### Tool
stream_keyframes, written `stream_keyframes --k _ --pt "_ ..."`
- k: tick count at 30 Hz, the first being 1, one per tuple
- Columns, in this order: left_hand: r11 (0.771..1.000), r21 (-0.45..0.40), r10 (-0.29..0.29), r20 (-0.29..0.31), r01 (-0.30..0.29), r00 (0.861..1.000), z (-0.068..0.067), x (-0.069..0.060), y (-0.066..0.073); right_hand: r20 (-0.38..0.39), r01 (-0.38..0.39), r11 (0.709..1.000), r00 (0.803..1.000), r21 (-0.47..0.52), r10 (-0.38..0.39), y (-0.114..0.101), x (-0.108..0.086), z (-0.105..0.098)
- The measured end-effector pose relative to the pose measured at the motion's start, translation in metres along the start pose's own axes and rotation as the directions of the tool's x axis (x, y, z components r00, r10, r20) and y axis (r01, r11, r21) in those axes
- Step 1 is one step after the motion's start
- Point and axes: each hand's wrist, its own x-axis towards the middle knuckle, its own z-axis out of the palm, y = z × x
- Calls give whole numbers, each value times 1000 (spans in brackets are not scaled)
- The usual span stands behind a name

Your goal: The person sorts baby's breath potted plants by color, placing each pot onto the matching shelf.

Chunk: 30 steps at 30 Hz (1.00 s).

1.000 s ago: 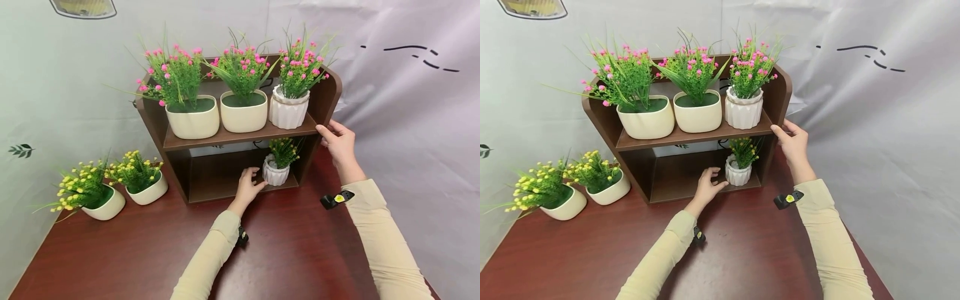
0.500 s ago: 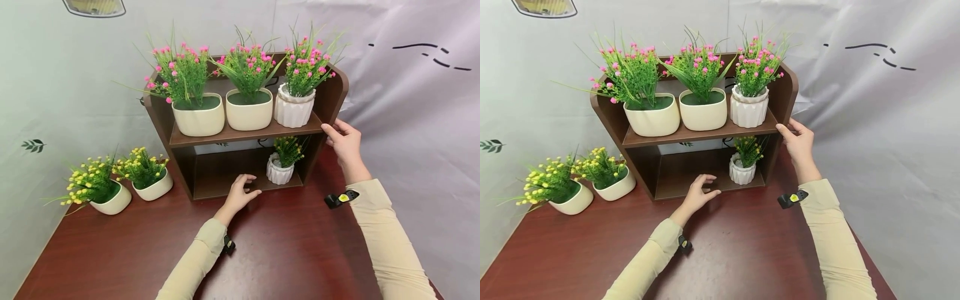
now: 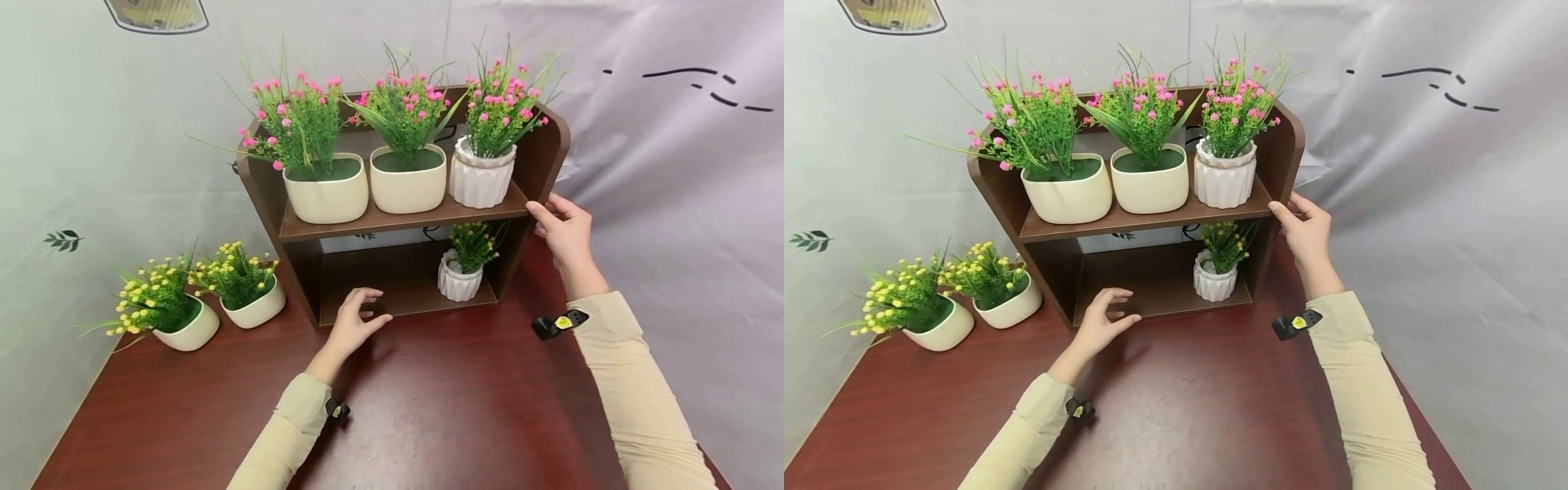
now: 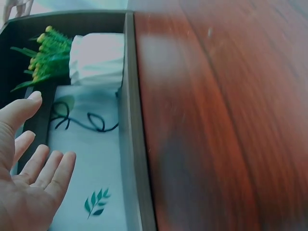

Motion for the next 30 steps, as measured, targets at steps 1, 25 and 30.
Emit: stream_keyframes --k 1,25,30 --pt "1000 5 -5 -5 5 1000 -4 -1 0 2 1 1000 1000 0 -1 0 0 0" --pt "988 89 -75 -411 122 908 -81 -51 -27 14 13 1000 1000 -2 -13 -1 -2 -3" --pt "976 99 -98 -593 194 799 -92 -55 -39 29 17 1000 999 -8 -17 -1 -1 -2"
